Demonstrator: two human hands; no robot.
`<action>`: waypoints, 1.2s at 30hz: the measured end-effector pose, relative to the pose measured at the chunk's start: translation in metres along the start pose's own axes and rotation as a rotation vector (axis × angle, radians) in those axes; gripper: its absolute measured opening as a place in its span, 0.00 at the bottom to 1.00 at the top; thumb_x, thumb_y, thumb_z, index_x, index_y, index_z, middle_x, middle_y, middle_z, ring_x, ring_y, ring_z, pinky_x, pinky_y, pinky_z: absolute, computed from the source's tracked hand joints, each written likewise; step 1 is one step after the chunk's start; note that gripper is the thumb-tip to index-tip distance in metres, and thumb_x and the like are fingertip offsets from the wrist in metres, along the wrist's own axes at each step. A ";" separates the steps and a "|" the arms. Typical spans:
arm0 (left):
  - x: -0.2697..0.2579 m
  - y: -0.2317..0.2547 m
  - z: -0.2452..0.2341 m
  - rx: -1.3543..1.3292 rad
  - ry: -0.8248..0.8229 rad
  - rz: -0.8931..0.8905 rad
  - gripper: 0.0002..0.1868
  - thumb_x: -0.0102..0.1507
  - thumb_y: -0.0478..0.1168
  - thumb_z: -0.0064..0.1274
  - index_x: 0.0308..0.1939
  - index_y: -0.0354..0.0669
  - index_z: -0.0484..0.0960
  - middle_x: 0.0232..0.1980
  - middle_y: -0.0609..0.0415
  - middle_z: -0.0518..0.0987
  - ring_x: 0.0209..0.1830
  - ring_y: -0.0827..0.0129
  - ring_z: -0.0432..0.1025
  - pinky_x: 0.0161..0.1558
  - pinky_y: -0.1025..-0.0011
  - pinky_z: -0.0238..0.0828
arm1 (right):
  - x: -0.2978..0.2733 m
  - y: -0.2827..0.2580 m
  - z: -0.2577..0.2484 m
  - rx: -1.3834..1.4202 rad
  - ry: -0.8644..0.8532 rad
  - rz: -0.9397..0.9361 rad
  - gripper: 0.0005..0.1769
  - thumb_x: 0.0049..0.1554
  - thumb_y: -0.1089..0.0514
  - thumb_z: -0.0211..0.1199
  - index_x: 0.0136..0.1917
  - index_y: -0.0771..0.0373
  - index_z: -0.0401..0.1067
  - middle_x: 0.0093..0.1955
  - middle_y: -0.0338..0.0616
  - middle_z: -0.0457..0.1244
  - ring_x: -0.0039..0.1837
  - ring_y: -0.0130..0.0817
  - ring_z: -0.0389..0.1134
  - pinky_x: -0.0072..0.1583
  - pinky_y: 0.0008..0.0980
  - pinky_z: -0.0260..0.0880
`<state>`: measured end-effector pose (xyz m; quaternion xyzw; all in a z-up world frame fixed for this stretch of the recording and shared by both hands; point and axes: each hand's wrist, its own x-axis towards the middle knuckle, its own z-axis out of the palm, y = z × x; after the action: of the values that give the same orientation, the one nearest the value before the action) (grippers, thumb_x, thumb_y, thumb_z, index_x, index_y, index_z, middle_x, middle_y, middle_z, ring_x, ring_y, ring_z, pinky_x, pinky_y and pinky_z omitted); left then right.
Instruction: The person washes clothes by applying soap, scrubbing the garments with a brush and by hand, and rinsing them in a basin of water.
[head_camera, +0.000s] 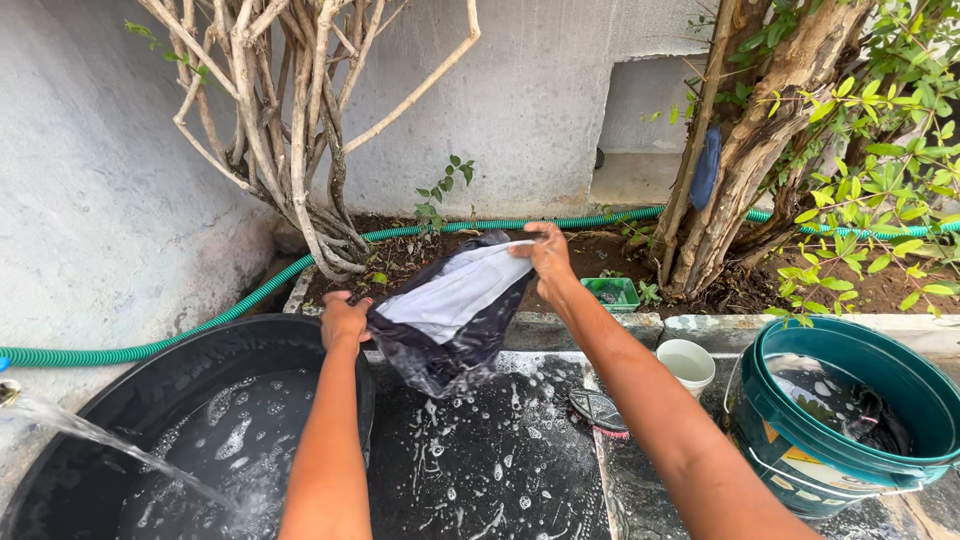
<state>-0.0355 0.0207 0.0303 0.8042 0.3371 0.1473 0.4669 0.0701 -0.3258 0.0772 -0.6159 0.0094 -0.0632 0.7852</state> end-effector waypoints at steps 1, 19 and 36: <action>0.001 -0.001 0.005 -0.146 -0.078 0.020 0.21 0.62 0.45 0.62 0.56 0.42 0.79 0.43 0.47 0.84 0.26 0.59 0.78 0.30 0.63 0.78 | 0.005 0.003 -0.004 0.001 -0.001 -0.002 0.31 0.39 0.74 0.73 0.54 0.56 0.68 0.47 0.45 0.64 0.48 0.37 0.69 0.56 0.37 0.69; -0.112 0.069 0.003 0.741 -0.014 1.162 0.17 0.57 0.46 0.62 0.49 0.48 0.82 0.55 0.51 0.78 0.63 0.57 0.69 0.66 0.50 0.59 | 0.025 0.027 -0.052 -0.176 0.066 -0.135 0.17 0.53 0.68 0.68 0.56 0.60 0.73 0.48 0.43 0.66 0.44 0.30 0.65 0.43 0.32 0.63; -0.122 0.133 0.057 -0.174 -0.010 0.686 0.11 0.68 0.40 0.49 0.52 0.56 0.82 0.33 0.41 0.83 0.33 0.48 0.78 0.40 0.51 0.72 | -0.071 0.110 -0.082 -1.655 -1.381 0.695 0.37 0.52 0.51 0.69 0.74 0.46 0.65 0.74 0.43 0.61 0.73 0.41 0.63 0.59 0.56 0.74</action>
<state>-0.0387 -0.1443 0.1233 0.8285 0.0311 0.3200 0.4584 0.0022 -0.3713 -0.0530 -0.8133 -0.2166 0.5375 -0.0512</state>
